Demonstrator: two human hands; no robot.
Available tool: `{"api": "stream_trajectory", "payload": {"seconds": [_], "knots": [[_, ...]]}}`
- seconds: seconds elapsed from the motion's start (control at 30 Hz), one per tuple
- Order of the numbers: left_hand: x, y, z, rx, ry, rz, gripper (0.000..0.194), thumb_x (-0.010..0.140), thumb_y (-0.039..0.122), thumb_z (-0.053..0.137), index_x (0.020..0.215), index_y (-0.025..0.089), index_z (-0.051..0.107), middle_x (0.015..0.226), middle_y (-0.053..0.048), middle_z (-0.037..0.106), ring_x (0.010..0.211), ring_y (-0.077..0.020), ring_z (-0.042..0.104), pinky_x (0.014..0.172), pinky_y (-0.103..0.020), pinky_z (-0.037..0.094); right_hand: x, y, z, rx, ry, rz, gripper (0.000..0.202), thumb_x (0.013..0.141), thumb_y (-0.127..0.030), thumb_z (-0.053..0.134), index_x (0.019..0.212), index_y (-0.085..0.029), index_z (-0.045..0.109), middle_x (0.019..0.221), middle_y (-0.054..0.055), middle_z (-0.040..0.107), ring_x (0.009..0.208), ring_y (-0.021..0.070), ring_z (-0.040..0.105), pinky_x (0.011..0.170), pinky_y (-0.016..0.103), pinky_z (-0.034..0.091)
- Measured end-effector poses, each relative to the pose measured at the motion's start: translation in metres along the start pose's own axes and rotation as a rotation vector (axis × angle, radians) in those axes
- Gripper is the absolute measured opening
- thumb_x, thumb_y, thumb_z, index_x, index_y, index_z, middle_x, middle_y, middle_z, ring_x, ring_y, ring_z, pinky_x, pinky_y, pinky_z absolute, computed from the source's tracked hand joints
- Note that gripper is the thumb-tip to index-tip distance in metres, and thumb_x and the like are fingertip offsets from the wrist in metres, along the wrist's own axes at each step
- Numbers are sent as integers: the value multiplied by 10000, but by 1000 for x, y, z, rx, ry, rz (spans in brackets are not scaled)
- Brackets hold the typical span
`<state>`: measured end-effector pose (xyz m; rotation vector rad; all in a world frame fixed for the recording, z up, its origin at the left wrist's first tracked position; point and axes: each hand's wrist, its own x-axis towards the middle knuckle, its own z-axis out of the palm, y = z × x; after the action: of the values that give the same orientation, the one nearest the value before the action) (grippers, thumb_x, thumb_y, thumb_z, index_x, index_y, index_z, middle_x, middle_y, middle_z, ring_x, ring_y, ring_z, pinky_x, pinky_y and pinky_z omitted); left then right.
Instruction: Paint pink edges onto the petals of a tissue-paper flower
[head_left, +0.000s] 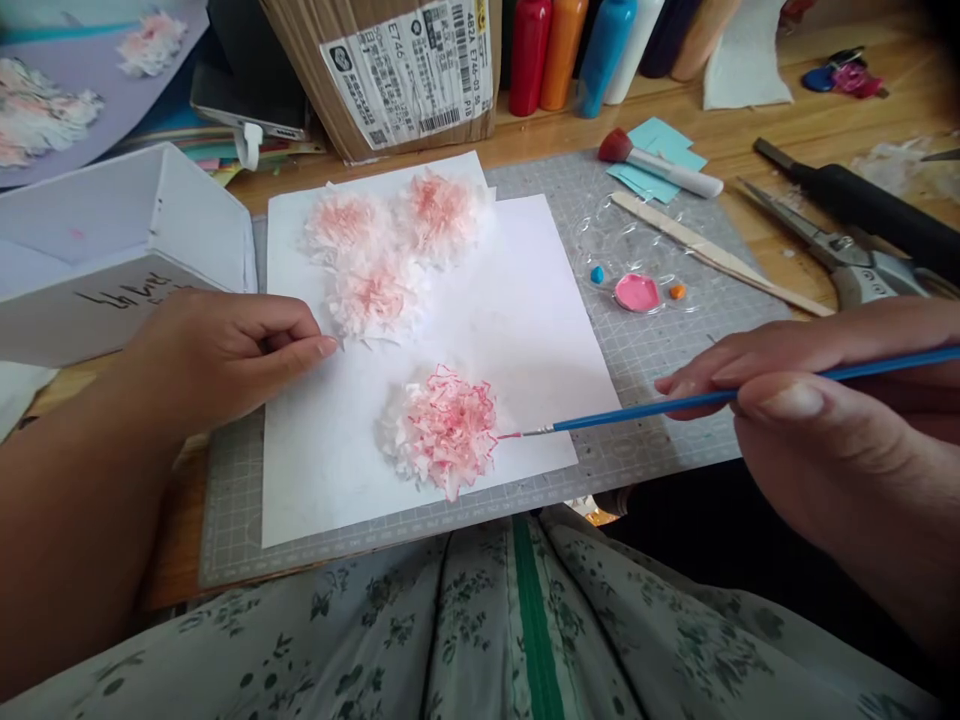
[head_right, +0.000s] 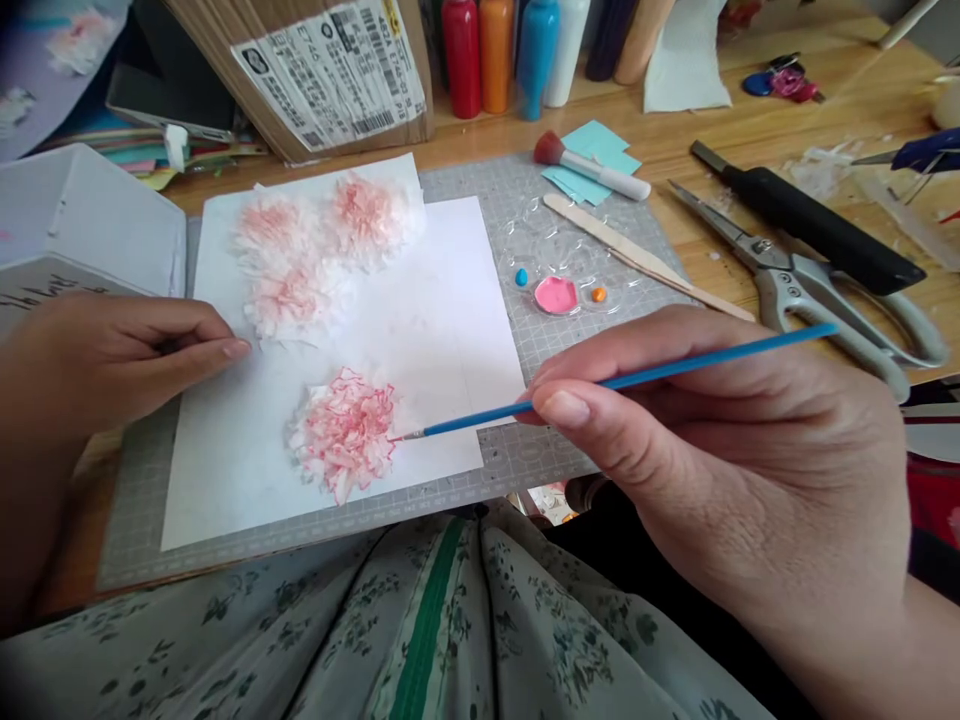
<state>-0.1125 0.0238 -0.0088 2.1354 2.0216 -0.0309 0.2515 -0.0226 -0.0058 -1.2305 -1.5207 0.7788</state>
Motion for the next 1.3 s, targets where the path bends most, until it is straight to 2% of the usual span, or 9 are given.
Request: {"api": "stream_trajectory", "payload": {"seconds": [0.13,0.57,0.7,0.9,1.13,1.3], "knots": [[-1,0,1,11,15,-6,488,716,664,382,602,234,582,478,63,473,489,-98,420,539,-257,314,-2,-4,-1,-113,-20,73,155,792,-485,761,755,-335,760,793,-32,769,757,194,734,529,301,567],[2,1,2,-32,-15,-16,489,674,668,372,589,239,591,454,63,488,454,-97,430,523,-261,313,0,-6,8,-108,-92,-3,93,805,-402,768,769,-316,758,763,-35,789,677,172,752,387,224,530],[1,1,1,-34,-8,-12,495,676,673,365,583,238,583,451,56,482,456,-100,420,531,-261,323,0,-7,9,-128,-88,-1,95,813,-404,759,762,-324,754,763,-43,787,636,158,735,407,228,538],[1,1,1,-34,-13,-8,489,687,671,375,588,242,586,467,57,501,475,-107,446,533,-257,334,2,-9,5,-177,-33,33,181,801,-500,747,752,-327,772,744,-33,773,632,143,709,486,246,570],[2,-1,1,-24,-10,-17,498,687,683,367,594,247,586,470,62,497,480,-114,441,539,-265,337,1,-10,7,-157,-85,-16,130,825,-433,741,736,-339,753,774,-52,785,674,155,738,455,245,563],[1,-1,1,-12,-3,-39,504,677,683,359,607,244,596,482,58,512,501,-121,460,552,-268,336,0,-10,7,-147,-49,18,136,816,-465,743,750,-346,755,780,-55,783,699,159,735,497,266,573]]}}
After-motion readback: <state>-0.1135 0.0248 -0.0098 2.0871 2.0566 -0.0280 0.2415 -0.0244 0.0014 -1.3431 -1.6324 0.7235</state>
